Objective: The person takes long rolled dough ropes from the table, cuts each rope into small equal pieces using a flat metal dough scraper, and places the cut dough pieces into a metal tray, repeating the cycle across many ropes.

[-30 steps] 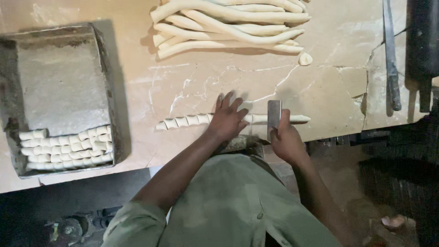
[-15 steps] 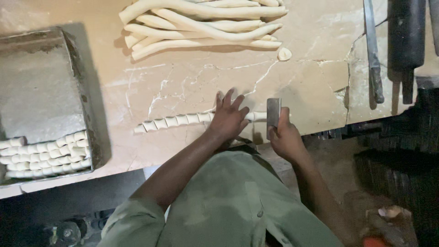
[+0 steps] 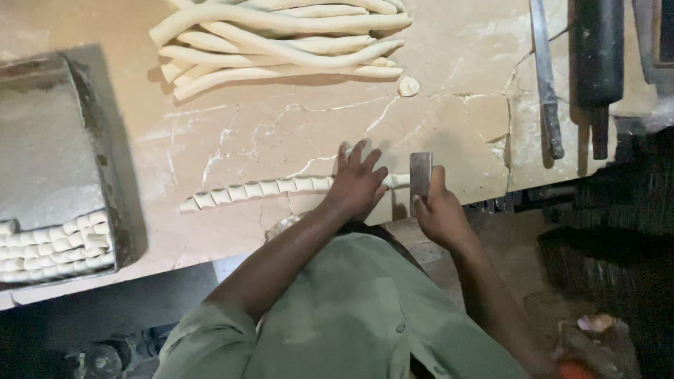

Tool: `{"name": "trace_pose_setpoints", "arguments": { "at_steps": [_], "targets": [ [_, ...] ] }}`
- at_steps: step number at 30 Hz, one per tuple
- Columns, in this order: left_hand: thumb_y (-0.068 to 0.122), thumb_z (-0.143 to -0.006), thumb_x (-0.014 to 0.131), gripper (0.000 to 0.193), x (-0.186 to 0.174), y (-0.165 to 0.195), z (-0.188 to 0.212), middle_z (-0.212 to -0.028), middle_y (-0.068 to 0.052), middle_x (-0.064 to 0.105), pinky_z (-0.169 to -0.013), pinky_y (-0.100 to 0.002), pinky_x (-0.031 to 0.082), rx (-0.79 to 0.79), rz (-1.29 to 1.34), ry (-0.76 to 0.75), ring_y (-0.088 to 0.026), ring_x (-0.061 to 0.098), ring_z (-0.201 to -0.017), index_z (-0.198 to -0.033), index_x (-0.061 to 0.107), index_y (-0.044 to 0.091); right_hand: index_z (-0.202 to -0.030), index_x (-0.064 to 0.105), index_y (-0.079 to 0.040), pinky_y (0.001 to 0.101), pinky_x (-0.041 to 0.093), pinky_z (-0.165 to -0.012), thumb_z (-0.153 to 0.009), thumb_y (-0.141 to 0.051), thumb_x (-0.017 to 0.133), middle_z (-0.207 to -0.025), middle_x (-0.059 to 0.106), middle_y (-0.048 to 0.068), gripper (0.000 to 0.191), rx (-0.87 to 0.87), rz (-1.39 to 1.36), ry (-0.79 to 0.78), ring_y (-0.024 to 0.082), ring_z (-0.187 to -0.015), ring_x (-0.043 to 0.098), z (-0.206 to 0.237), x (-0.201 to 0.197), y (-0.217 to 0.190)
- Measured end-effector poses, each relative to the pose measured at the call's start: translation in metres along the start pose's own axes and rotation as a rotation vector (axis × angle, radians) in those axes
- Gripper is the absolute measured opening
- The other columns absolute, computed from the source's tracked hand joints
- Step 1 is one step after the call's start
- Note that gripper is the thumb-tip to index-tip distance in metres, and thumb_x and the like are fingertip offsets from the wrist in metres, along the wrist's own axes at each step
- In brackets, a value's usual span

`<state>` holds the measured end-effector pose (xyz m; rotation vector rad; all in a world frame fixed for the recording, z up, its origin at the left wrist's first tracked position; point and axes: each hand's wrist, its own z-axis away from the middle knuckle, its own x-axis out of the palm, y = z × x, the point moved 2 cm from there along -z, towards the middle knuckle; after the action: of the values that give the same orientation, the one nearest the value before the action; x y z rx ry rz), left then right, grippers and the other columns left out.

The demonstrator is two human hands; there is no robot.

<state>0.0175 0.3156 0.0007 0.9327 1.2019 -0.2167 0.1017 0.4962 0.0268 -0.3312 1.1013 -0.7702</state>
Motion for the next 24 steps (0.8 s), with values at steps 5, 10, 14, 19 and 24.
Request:
{"name": "trace_pose_setpoints", "arguments": {
  "at_steps": [5,10,14,19,24],
  "targets": [
    [0.036,-0.086,0.076,0.031,0.012,0.008,-0.015,-0.149,-0.013,0.049,-0.117,-0.077,0.017,0.056,-0.05,-0.006,-0.042,0.03,-0.148,-0.111,0.071,0.018,-0.127,0.027,-0.004,0.064,0.048,-0.08,-0.1,-0.02,0.058,-0.094,0.066,0.039,0.044,0.034,0.105,-0.059,0.059,-0.094,0.063,-0.019,0.001,0.03],
    [0.035,-0.074,0.078,0.053,0.013,0.025,-0.023,-0.139,-0.018,0.051,-0.109,-0.077,0.017,0.138,0.045,0.133,-0.046,0.033,-0.138,-0.12,0.069,0.011,-0.12,0.041,-0.001,0.0593,0.053,-0.076,-0.091,-0.021,0.063,-0.096,0.067,0.033,0.041,-0.078,-0.035,0.136,0.055,-0.092,0.066,-0.037,-0.04,0.062],
    [0.025,-0.083,0.072,0.029,0.013,0.043,-0.04,-0.127,-0.013,0.058,-0.113,-0.066,0.031,0.247,-0.041,0.099,-0.034,0.047,-0.129,-0.109,0.068,0.012,-0.106,0.063,-0.006,0.0561,0.052,-0.082,-0.104,-0.041,0.063,-0.097,0.072,0.027,0.035,0.313,0.375,0.15,0.047,-0.095,0.069,-0.033,-0.061,0.062],
    [0.023,-0.082,0.071,0.023,0.002,0.045,-0.069,-0.108,-0.012,0.06,-0.092,-0.055,0.04,0.291,0.029,0.141,-0.034,0.051,-0.111,-0.101,0.068,0.011,-0.096,0.067,-0.006,0.0507,0.053,-0.075,-0.093,-0.026,0.072,-0.094,0.07,0.019,0.021,-0.038,0.219,0.294,0.04,-0.09,0.068,-0.025,-0.046,0.028],
    [0.014,-0.09,0.064,0.016,-0.023,0.025,-0.101,-0.11,-0.015,0.061,-0.093,-0.05,0.044,0.204,0.145,-0.006,-0.035,0.054,-0.109,-0.104,0.067,0.007,-0.101,0.068,-0.005,0.0495,0.05,-0.076,-0.087,-0.011,0.07,-0.091,0.065,0.018,0.015,-0.268,0.114,0.421,0.039,-0.088,0.064,-0.044,-0.036,0.011]
  ]
}}
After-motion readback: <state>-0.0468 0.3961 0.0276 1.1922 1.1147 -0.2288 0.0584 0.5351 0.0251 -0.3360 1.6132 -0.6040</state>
